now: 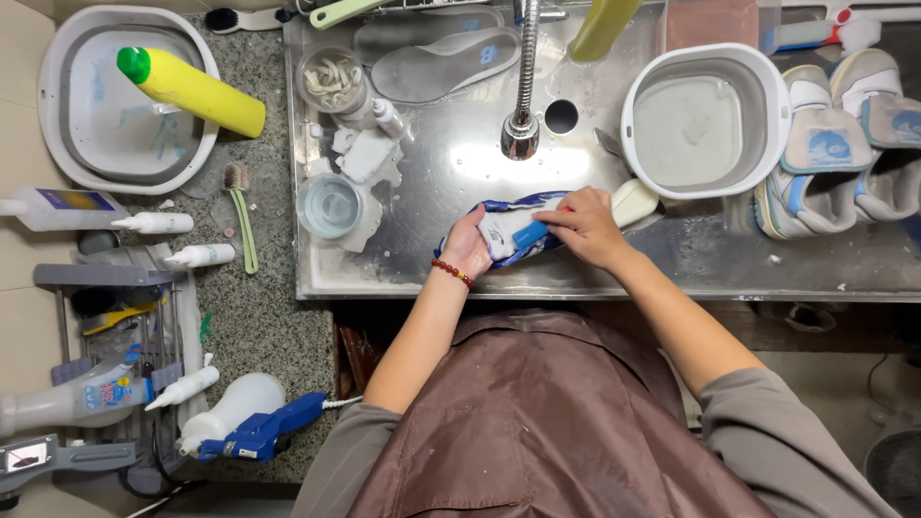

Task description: The person scrubs a blue and white sneaker in a sink using a blue brush and a yellow brush. They clean the upper, sides, and sole of the shoe, switching between brushes to scrub different areas.

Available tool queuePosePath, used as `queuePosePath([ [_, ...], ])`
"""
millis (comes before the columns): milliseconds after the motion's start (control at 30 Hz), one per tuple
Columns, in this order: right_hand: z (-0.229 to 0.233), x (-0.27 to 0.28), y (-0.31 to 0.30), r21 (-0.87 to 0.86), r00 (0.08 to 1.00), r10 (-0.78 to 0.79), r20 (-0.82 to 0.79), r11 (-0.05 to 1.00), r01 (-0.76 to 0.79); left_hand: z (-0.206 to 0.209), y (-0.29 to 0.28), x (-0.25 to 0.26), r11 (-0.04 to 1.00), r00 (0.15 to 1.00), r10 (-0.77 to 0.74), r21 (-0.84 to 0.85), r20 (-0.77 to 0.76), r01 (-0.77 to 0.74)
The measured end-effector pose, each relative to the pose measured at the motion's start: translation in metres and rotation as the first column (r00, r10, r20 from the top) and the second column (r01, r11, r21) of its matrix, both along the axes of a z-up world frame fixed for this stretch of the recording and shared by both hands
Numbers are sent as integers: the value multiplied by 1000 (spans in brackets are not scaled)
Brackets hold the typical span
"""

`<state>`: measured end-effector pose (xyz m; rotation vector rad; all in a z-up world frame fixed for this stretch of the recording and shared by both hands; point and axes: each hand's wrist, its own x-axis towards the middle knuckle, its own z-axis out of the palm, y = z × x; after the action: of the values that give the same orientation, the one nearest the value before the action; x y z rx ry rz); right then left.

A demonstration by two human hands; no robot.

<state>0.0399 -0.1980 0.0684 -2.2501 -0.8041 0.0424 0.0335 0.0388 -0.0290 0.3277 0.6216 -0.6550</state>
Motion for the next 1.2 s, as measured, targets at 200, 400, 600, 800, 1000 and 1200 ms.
queuePosePath([
  [200, 7, -11, 4, 57, 993, 66, -93, 997, -61, 24, 4, 3, 999, 999, -37, 11, -3, 37],
  [400, 8, -17, 7, 33, 1000, 29, 6, 999, -29, 5, 1, 0, 996, 998, -56, 69, 18, 54],
  [600, -5, -9, -5, -129, 994, -102, 50, 986, 107, 15, -3, -11, 999, 1000, 20, 32, -2, -20],
  [800, 3, -9, -6, -261, 975, -222, -12, 942, 212, -3, -7, -24, 995, 994, 87, 39, 60, -90],
  [1000, 0, -13, 11, -267, 948, -314, -41, 918, 293, 46, -8, -30, 982, 958, 87, -187, 273, -36],
  [1200, 17, -17, 29, -171, 972, -227, -53, 962, 215, 28, -14, -44, 952, 893, -159, 306, 422, 25],
])
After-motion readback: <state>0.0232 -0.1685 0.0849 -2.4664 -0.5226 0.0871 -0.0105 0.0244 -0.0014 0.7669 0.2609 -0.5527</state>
